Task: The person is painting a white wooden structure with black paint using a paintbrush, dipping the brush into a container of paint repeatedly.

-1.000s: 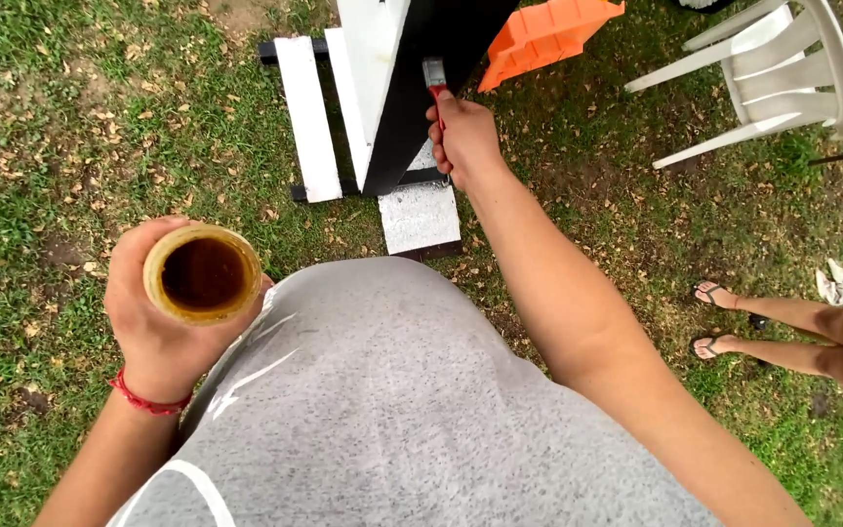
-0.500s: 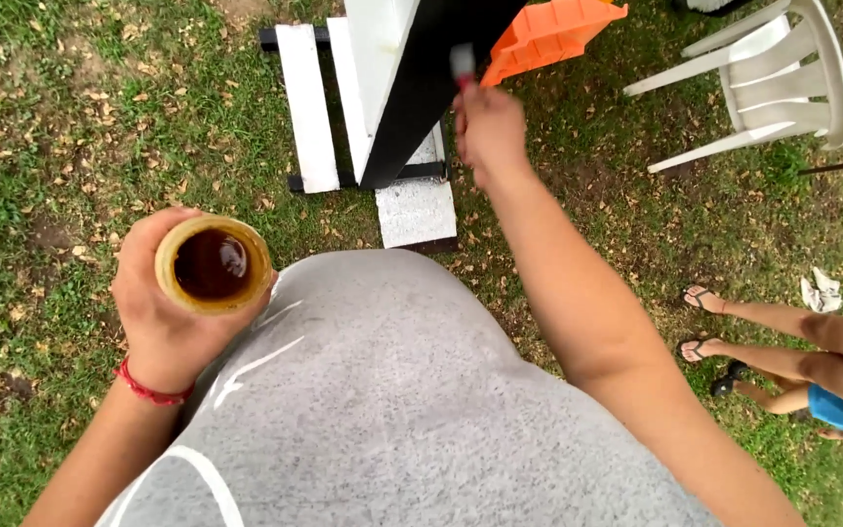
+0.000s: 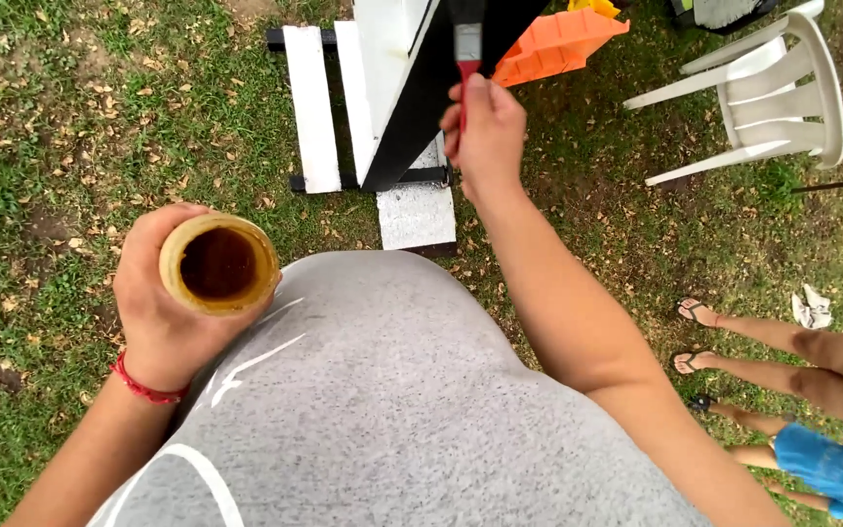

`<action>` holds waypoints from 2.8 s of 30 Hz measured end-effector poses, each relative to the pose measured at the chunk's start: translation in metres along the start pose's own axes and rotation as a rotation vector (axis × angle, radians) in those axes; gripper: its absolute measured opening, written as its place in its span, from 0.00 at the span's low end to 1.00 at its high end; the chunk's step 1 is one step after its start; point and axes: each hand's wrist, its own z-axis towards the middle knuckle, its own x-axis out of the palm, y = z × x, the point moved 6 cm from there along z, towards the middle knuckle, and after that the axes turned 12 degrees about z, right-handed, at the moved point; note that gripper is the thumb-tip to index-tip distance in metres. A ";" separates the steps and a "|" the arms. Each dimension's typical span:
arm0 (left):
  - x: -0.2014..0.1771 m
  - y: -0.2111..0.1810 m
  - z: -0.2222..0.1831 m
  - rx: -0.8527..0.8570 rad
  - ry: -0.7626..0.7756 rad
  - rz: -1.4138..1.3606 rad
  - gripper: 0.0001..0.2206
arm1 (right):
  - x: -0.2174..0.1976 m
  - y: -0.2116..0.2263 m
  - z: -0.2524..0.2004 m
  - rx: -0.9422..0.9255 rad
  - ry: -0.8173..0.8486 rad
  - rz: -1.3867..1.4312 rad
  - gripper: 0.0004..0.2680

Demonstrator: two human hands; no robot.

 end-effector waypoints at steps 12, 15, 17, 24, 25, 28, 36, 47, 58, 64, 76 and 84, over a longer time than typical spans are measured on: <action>-0.002 0.006 -0.003 0.016 -0.032 0.018 0.31 | -0.026 -0.115 0.043 0.397 -0.096 -0.185 0.10; -0.001 0.009 -0.003 -0.039 -0.011 -0.001 0.31 | -0.037 -0.110 -0.003 0.655 -0.113 -0.506 0.13; 0.001 0.011 -0.002 -0.036 -0.014 -0.001 0.31 | -0.036 -0.116 0.001 0.638 -0.137 -0.352 0.10; 0.007 0.007 0.008 0.002 0.013 -0.032 0.30 | 0.008 -0.005 -0.001 0.375 -0.062 0.253 0.08; 0.008 0.007 0.008 0.003 0.015 -0.033 0.30 | 0.008 0.005 -0.007 0.375 -0.065 0.254 0.08; 0.010 0.010 0.009 -0.007 0.020 -0.054 0.30 | 0.006 0.038 -0.021 0.236 0.023 0.297 0.08; 0.012 0.012 0.012 -0.017 0.031 -0.081 0.30 | 0.006 0.026 -0.022 -0.002 0.037 0.052 0.09; 0.012 0.013 0.009 0.003 0.025 -0.050 0.31 | -0.005 -0.037 0.006 0.340 0.028 -0.112 0.07; 0.014 0.012 0.014 -0.023 0.033 -0.051 0.30 | 0.013 0.042 -0.016 0.294 0.066 -0.336 0.06; 0.015 0.010 0.016 0.029 0.034 -0.087 0.30 | 0.011 0.086 -0.033 -0.090 0.109 -0.150 0.07; 0.013 0.008 0.017 0.066 0.027 -0.040 0.30 | 0.009 -0.050 0.045 0.123 -0.010 -0.064 0.12; 0.008 0.010 0.012 -0.006 0.031 -0.046 0.30 | -0.026 -0.141 0.046 0.502 0.018 -0.346 0.10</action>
